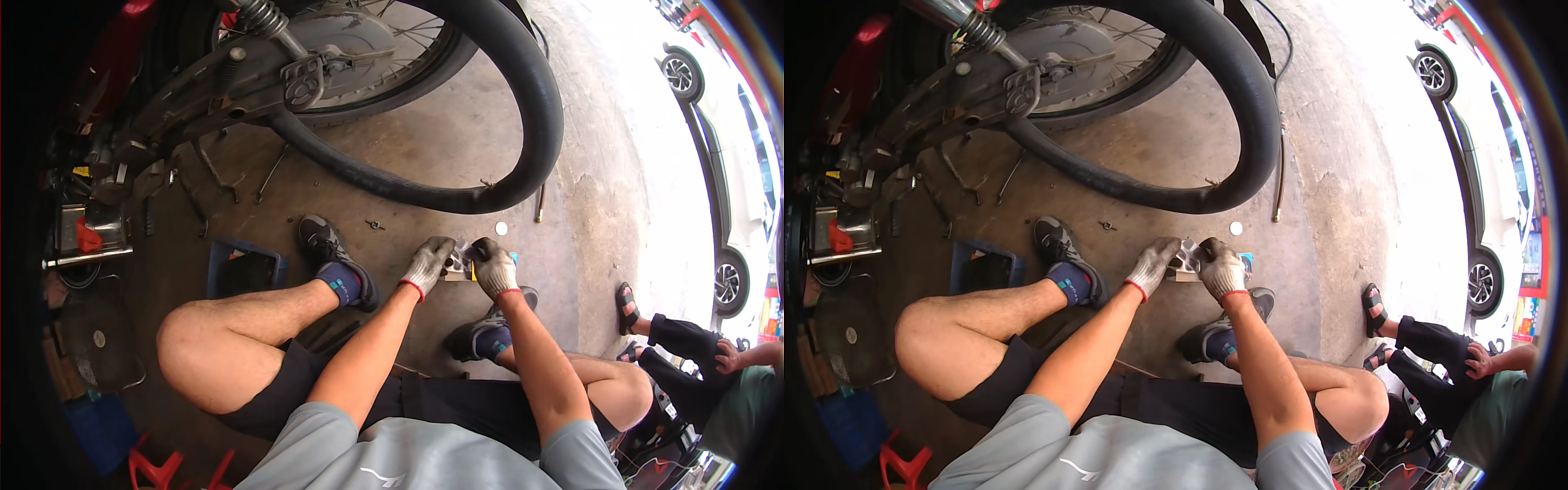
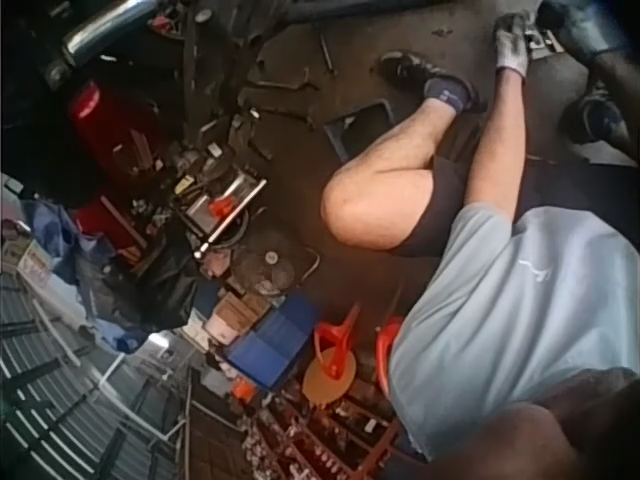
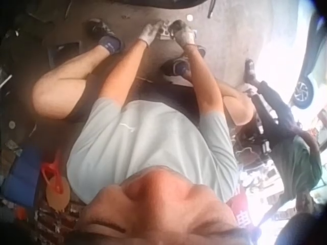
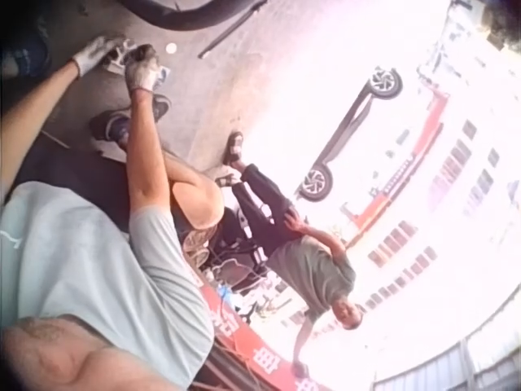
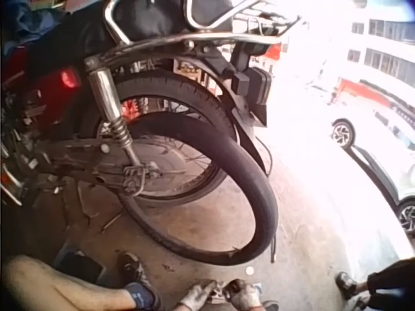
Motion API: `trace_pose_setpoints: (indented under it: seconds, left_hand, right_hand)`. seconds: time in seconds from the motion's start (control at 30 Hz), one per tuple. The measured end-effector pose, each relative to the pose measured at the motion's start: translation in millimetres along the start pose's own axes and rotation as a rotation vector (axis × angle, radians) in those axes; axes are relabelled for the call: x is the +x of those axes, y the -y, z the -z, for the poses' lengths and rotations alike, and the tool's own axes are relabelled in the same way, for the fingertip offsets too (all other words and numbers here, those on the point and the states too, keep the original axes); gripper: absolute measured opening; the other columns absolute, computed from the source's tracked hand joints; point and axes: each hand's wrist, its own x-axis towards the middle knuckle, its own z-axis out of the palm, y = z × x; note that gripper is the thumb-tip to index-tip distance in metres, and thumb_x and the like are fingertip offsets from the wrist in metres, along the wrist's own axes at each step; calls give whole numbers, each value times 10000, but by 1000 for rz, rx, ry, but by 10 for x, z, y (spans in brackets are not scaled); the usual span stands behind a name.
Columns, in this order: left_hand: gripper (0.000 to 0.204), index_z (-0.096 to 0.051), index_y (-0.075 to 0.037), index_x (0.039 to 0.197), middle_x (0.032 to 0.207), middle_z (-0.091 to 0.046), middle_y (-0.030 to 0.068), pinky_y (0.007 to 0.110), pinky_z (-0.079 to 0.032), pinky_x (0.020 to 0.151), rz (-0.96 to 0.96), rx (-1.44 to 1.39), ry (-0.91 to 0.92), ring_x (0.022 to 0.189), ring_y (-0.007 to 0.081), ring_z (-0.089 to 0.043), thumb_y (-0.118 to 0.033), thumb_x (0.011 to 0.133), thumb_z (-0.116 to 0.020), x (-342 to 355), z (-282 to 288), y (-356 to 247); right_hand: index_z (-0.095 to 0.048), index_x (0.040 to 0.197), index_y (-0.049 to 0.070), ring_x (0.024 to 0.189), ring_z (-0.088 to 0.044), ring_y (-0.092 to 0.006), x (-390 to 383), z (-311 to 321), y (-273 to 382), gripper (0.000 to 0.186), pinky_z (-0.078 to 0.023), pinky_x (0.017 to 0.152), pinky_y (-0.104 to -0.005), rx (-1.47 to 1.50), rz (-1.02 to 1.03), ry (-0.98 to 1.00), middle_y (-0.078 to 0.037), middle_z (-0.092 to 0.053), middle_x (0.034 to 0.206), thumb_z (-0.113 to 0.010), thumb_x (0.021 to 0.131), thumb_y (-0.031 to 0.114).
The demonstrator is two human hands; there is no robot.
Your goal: Repairing a motorcycle tire inner tube by applying a patch.
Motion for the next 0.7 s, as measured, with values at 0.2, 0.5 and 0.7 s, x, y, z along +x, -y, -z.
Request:
trace_pose_setpoints:
  seconds: [0.2, 0.5, 0.7]
  left_hand:
    - [339, -629, 22, 1256, 1155, -708, 93, 303, -523, 918, -31, -73, 190, 1048, 160, -653, -52, 928, -669, -62, 69, -98]
    - [290, -664, 10, 1186, 1122, -709, 100, 311, -524, 908, -148, 159, 61, 1031, 170, -650, -123, 932, -705, -8, 101, 40]
    - [277, -666, 7, 1165, 1080, -714, 89, 308, -527, 896, -146, 20, 21, 998, 169, -652, -144, 937, -715, 32, 58, 82]
  right_hand:
    - [-719, 1091, 49, 586, -587, -110, 21, -21, -72, 192, -477, 514, -279, 414, -292, -21, -36, -680, 766, -673, 938, 156]
    - [-683, 1024, 55, 720, -633, -108, -55, 12, 33, 135, -519, 639, -265, 437, -235, 67, -39, -694, 871, -704, 891, 42]
    - [-697, 975, 31, 828, -688, -170, -10, -207, -66, 116, -559, 742, -310, 490, 74, -210, -59, -726, 952, -726, 868, 67]
